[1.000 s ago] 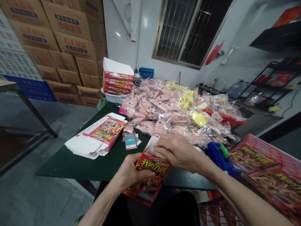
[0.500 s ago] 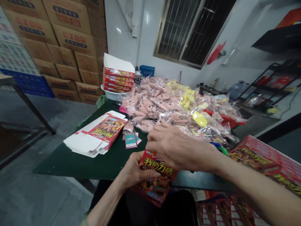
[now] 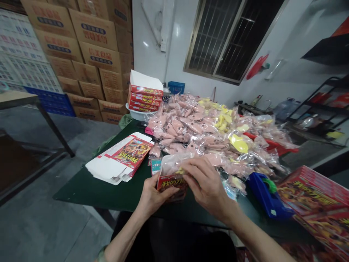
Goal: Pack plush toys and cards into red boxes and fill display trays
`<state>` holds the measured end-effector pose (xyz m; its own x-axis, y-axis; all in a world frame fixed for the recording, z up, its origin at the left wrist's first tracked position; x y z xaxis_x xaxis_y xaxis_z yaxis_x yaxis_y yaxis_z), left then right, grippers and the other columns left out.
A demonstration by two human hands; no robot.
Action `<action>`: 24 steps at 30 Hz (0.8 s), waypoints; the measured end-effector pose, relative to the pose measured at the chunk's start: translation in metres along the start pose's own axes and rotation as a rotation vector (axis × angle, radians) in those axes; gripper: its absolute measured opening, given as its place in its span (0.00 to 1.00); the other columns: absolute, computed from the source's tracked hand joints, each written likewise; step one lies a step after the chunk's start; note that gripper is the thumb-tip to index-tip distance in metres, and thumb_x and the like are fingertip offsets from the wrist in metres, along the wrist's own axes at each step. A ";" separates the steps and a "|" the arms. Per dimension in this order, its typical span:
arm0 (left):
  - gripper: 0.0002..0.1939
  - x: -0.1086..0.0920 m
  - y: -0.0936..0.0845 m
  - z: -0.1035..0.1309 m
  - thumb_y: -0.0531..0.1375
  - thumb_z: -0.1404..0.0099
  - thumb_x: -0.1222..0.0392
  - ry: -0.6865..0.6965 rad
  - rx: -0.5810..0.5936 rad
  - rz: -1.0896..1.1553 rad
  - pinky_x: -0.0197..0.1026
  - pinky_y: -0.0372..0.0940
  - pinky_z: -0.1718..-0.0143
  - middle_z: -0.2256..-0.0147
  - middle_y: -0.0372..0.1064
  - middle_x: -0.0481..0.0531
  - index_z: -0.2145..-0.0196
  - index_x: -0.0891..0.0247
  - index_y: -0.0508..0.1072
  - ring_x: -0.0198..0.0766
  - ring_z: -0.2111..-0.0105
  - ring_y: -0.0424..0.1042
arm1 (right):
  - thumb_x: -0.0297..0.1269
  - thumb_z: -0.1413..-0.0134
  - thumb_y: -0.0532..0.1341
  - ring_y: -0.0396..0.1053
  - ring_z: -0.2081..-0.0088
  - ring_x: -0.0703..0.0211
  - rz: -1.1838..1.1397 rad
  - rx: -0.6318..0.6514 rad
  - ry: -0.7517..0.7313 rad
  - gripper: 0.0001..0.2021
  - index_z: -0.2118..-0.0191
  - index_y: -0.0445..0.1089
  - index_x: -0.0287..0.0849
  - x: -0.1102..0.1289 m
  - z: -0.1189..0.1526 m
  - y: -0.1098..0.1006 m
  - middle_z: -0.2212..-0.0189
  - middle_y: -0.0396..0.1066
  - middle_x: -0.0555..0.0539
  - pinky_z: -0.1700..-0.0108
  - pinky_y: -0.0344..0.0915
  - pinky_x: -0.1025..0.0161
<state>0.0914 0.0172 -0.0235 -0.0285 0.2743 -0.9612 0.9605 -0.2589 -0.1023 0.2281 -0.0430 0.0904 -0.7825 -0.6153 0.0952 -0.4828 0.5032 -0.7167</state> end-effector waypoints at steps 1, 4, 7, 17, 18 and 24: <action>0.19 0.003 0.000 0.000 0.68 0.51 0.53 -0.013 0.009 0.012 0.37 0.69 0.71 0.72 0.76 0.51 0.64 0.67 0.74 0.39 0.74 0.73 | 0.26 0.46 0.58 0.64 0.53 0.52 -0.003 0.027 0.014 0.11 0.56 0.65 0.40 -0.001 -0.002 0.002 0.56 0.67 0.40 0.52 0.65 0.51; 0.19 0.008 0.000 0.002 0.68 0.52 0.52 -0.007 0.031 0.015 0.37 0.68 0.73 0.73 0.75 0.51 0.65 0.67 0.75 0.40 0.74 0.73 | 0.29 0.49 0.61 0.55 0.43 0.45 0.007 0.121 0.002 0.11 0.59 0.65 0.40 0.000 -0.007 0.000 0.46 0.59 0.37 0.45 0.58 0.41; 0.18 0.010 -0.001 0.002 0.68 0.52 0.53 0.009 0.035 0.008 0.37 0.68 0.74 0.73 0.75 0.51 0.66 0.68 0.75 0.39 0.75 0.72 | 0.29 0.48 0.60 0.56 0.43 0.47 0.009 0.125 -0.054 0.08 0.60 0.64 0.42 0.003 -0.004 0.001 0.47 0.63 0.40 0.45 0.60 0.43; 0.20 0.006 -0.002 0.001 0.70 0.55 0.53 0.011 0.100 0.040 0.36 0.68 0.73 0.73 0.74 0.50 0.66 0.68 0.75 0.38 0.74 0.71 | 0.26 0.43 0.57 0.69 0.66 0.59 0.067 -0.023 -0.060 0.07 0.61 0.70 0.42 0.007 0.008 0.010 0.67 0.74 0.46 0.62 0.66 0.61; 0.21 0.006 -0.002 0.002 0.70 0.56 0.53 0.011 0.115 0.046 0.36 0.68 0.72 0.73 0.74 0.50 0.66 0.68 0.75 0.39 0.73 0.72 | 0.27 0.43 0.58 0.68 0.69 0.61 0.022 0.005 -0.011 0.05 0.66 0.70 0.42 0.004 0.001 0.008 0.70 0.74 0.48 0.64 0.66 0.62; 0.22 0.008 -0.005 0.001 0.70 0.55 0.54 -0.030 0.139 0.077 0.39 0.70 0.69 0.71 0.75 0.52 0.63 0.68 0.75 0.42 0.71 0.73 | 0.26 0.46 0.58 0.64 0.65 0.61 -0.164 0.248 0.129 0.06 0.69 0.70 0.41 -0.008 -0.021 0.002 0.66 0.65 0.47 0.66 0.64 0.65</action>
<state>0.0861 0.0200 -0.0306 0.0336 0.2212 -0.9746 0.9127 -0.4042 -0.0603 0.2252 -0.0247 0.1024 -0.7534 -0.5858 0.2987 -0.5083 0.2308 -0.8297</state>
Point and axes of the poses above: each hand's wrist, its own z-axis away from the middle knuckle, its own y-axis out of the palm, x = y × z, the point moved 4 cm from there along -z, towards the middle knuckle
